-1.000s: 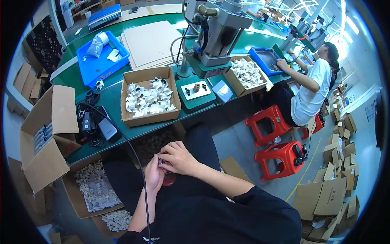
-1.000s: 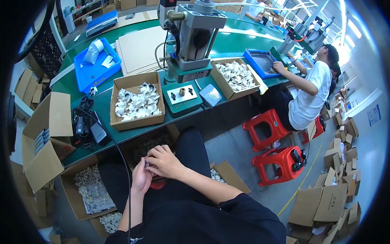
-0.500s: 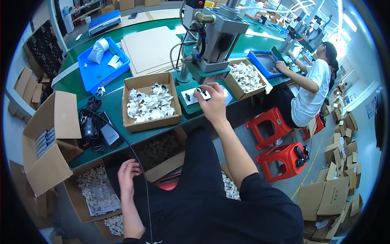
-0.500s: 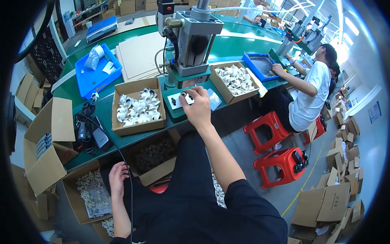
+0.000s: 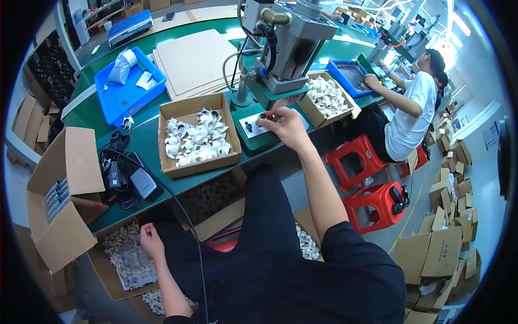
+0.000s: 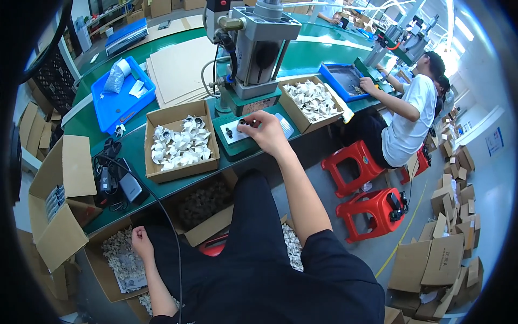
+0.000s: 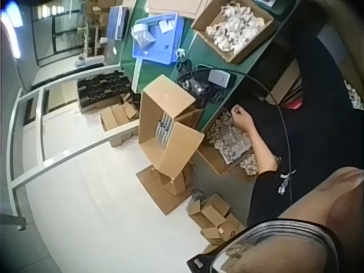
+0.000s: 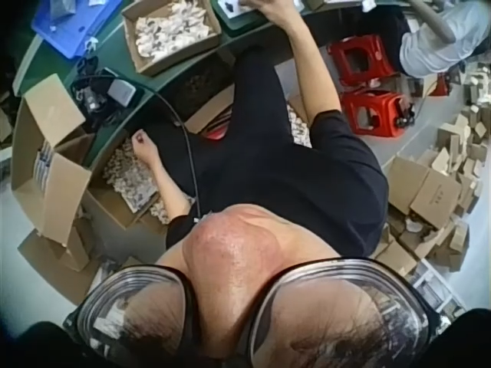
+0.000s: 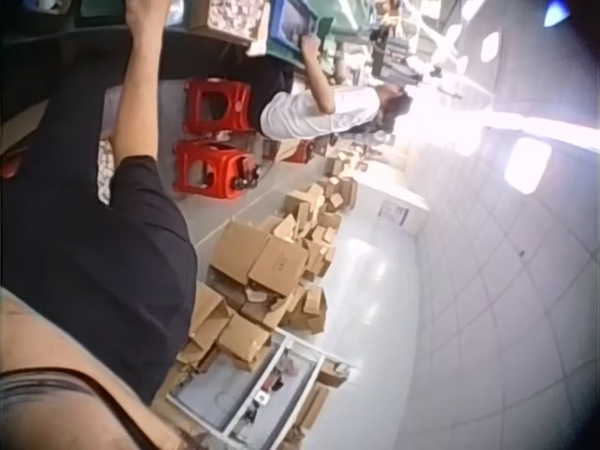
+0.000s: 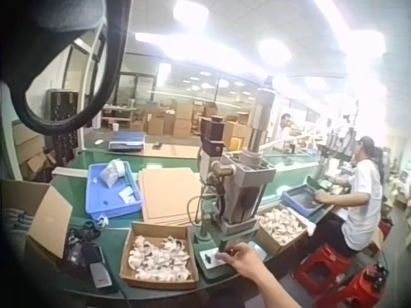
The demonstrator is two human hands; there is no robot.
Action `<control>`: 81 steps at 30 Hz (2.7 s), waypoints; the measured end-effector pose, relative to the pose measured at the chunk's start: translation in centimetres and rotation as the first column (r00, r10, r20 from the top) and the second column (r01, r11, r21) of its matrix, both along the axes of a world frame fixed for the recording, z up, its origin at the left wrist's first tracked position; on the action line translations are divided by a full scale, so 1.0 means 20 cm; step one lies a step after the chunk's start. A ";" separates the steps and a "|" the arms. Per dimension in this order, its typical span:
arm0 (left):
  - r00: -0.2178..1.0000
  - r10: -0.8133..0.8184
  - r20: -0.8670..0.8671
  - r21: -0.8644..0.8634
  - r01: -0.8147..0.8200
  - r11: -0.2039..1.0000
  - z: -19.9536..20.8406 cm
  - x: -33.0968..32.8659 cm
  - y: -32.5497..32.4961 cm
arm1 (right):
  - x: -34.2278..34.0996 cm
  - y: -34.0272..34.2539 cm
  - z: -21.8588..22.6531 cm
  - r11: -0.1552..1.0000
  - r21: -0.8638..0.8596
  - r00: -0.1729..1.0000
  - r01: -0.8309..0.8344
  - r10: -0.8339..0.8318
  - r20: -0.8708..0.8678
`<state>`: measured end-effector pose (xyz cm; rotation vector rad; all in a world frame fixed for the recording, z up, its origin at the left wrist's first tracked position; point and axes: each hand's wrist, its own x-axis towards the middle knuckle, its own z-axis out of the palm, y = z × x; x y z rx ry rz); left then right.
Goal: The person assembles small metal parts and plastic housings into finished components using a manual press machine.
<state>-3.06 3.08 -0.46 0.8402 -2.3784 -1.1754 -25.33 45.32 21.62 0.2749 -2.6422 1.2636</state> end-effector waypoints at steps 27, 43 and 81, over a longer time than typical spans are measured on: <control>0.999 0.012 -0.051 -0.011 -0.013 1.000 -0.07 -0.02 -0.06 | -0.50 0.85 0.07 0.729 0.677 0.902 -0.100 -0.221 0.371; 1.000 0.023 -0.013 -0.002 -0.023 1.000 -0.05 -0.01 -0.05 | -0.30 0.66 0.22 0.988 -0.125 0.985 0.091 -0.071 0.155; 0.998 0.049 -0.046 -0.002 -0.049 0.999 -0.02 -0.07 -0.04 | -0.28 0.17 0.05 0.980 -0.199 0.764 -0.026 0.148 0.628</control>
